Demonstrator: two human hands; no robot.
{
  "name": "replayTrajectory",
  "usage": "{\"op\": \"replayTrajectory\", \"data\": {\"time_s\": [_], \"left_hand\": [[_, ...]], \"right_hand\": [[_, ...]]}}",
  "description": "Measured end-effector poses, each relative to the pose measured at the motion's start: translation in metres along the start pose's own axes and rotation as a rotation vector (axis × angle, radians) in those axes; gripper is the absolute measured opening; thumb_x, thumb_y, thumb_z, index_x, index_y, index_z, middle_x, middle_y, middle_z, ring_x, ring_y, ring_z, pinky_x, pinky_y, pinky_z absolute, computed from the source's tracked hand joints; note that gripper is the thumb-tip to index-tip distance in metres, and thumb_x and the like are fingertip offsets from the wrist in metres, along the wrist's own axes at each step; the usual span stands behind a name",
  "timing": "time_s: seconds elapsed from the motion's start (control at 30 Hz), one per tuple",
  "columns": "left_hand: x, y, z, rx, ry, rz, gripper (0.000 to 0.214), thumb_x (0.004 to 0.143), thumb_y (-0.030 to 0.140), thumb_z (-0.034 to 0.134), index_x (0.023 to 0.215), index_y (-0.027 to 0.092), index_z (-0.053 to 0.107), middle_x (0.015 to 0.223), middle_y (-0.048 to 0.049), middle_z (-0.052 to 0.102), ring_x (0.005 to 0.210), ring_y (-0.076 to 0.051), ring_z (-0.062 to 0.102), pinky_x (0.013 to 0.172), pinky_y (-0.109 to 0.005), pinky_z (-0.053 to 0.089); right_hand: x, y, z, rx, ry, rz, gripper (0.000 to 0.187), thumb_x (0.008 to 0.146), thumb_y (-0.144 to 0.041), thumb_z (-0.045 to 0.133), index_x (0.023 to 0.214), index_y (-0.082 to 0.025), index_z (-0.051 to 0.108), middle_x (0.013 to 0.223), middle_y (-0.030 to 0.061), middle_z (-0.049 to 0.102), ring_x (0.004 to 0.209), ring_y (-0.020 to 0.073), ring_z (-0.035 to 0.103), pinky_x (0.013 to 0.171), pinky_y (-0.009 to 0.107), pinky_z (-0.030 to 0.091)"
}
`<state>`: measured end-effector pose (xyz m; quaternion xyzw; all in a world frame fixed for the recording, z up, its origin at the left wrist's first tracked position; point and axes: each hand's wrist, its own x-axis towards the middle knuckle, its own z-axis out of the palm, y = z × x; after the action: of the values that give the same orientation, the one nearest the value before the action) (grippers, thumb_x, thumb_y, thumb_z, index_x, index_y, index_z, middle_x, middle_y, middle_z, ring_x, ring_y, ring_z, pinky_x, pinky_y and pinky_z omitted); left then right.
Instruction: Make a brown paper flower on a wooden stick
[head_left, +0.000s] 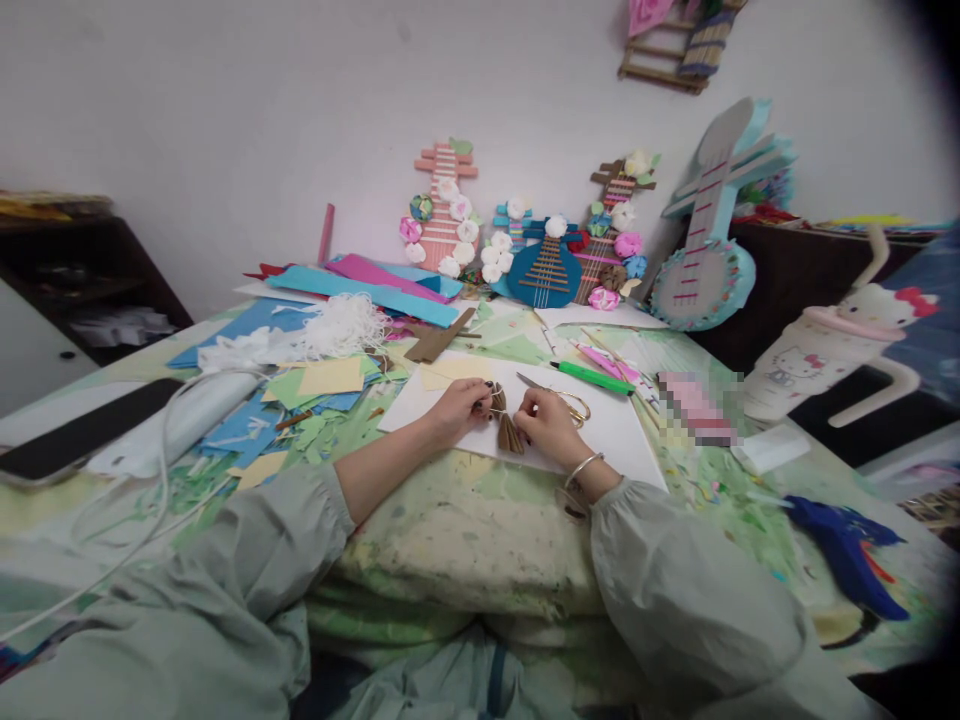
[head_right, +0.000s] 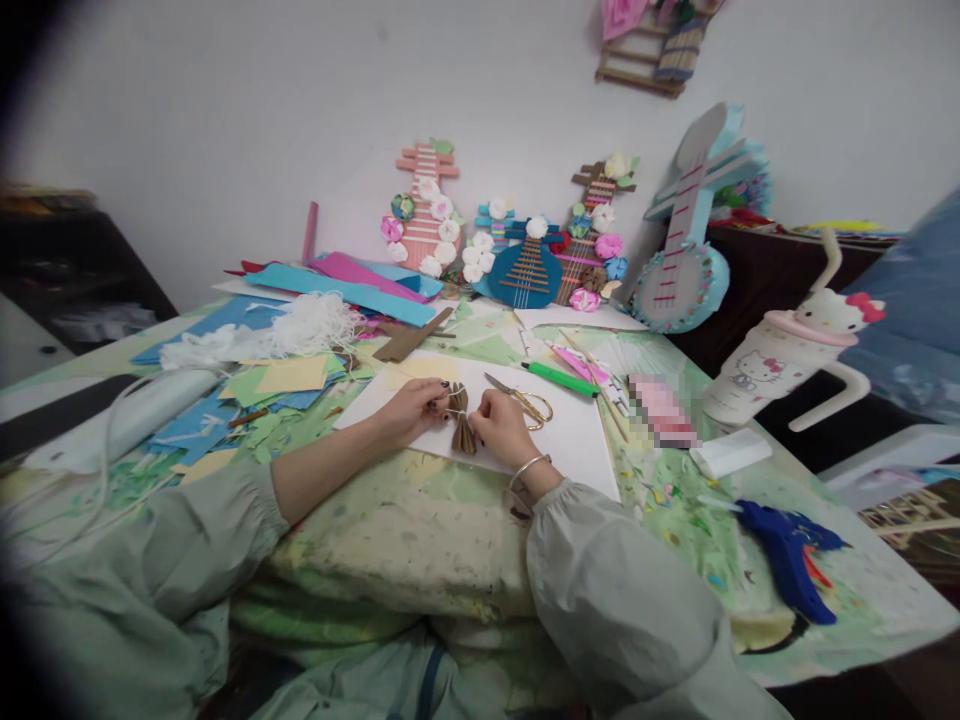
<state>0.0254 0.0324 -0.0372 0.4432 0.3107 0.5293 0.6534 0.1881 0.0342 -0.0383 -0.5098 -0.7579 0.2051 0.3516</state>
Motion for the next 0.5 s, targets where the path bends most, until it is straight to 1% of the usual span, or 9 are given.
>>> {"op": "replayTrajectory", "data": {"time_s": [0.17, 0.5], "left_hand": [[0.0008, -0.0001, -0.0019, 0.042, -0.013, -0.002, 0.024, 0.073, 0.014, 0.053, 0.052, 0.017, 0.040, 0.048, 0.0038, 0.038, 0.046, -0.007, 0.035, 0.049, -0.022, 0.031], [0.0018, -0.0004, -0.0046, 0.053, -0.038, 0.016, 0.023, 0.072, 0.017, 0.055, 0.054, 0.016, 0.041, 0.048, 0.0034, 0.040, 0.046, -0.007, 0.035, 0.049, -0.023, 0.028]], "right_hand": [[0.0015, -0.0012, 0.0005, -0.102, 0.031, -0.036, 0.013, 0.064, -0.014, 0.052, 0.055, -0.019, 0.044, 0.054, -0.0026, 0.049, 0.056, 0.0120, 0.045, 0.055, 0.024, 0.028], [0.0010, 0.0011, 0.0040, -0.176, 0.052, -0.048, 0.013, 0.065, -0.016, 0.051, 0.056, -0.019, 0.043, 0.055, -0.0022, 0.049, 0.056, 0.0118, 0.043, 0.055, 0.024, 0.028]]}}
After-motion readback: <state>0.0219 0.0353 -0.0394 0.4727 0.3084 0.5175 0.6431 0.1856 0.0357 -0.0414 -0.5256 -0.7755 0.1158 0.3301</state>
